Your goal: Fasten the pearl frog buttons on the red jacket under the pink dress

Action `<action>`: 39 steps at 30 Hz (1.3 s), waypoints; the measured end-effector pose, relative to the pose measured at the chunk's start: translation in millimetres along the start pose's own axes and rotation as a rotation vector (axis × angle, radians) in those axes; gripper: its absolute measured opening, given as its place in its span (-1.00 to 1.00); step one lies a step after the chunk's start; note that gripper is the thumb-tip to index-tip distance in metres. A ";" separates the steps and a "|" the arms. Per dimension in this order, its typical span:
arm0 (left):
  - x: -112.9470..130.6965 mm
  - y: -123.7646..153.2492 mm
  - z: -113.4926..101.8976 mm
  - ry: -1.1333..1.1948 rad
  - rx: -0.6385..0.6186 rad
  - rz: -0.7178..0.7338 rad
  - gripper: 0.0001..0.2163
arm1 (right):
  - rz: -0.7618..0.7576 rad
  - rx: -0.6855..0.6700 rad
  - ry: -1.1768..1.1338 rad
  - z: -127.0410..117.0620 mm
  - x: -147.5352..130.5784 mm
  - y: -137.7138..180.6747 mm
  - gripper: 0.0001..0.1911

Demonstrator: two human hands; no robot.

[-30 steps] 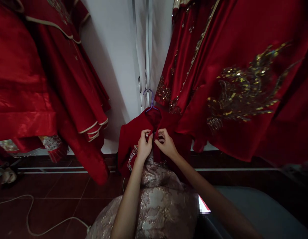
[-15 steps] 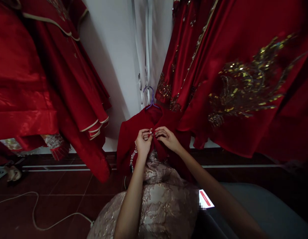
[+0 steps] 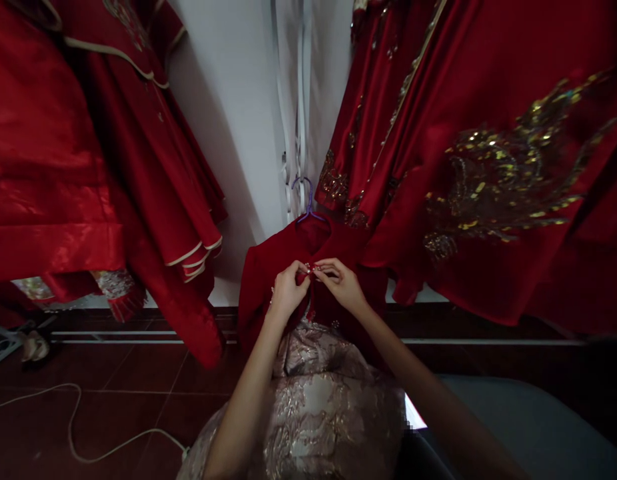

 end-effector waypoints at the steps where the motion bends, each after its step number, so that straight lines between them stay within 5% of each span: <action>1: 3.2 -0.8 -0.9 -0.034 -0.026 0.028 -0.90 | -0.008 0.006 0.006 -0.1 -1.7 0.1 -0.71; 9: 19.2 -7.8 -3.0 -0.172 -0.152 0.163 -0.92 | -0.047 0.024 0.066 -4.0 -15.0 1.1 -0.70; 24: 22.2 -17.6 3.4 -0.318 -0.217 0.157 -0.89 | -0.014 0.009 0.007 -2.8 -6.7 -9.4 -0.61; 28: 9.7 -15.0 7.3 -0.099 -0.168 0.076 -0.90 | 0.006 -0.049 -0.057 3.6 1.1 -7.0 -0.61; 32: -20.4 -2.3 22.2 0.369 -0.114 -0.138 -0.83 | 0.029 -0.062 -0.108 9.1 8.6 12.1 -0.37; 35: -35.1 9.8 41.2 0.676 -0.138 -0.290 -0.75 | -0.028 -0.109 0.010 19.1 3.2 32.3 -0.14; 39: -37.8 18.6 51.7 0.855 -0.123 -0.398 -0.71 | -0.149 -0.066 0.199 25.8 -6.5 49.5 -0.19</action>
Point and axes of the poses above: each hand's wrist, its own y-axis away from the middle knuckle, its own z-axis out of the palm, x = y × z, the point moved 7 cm from there along -y, towards the middle knuckle, and after that the axes turned 4 degrees about -z, right-handed, at the moved point
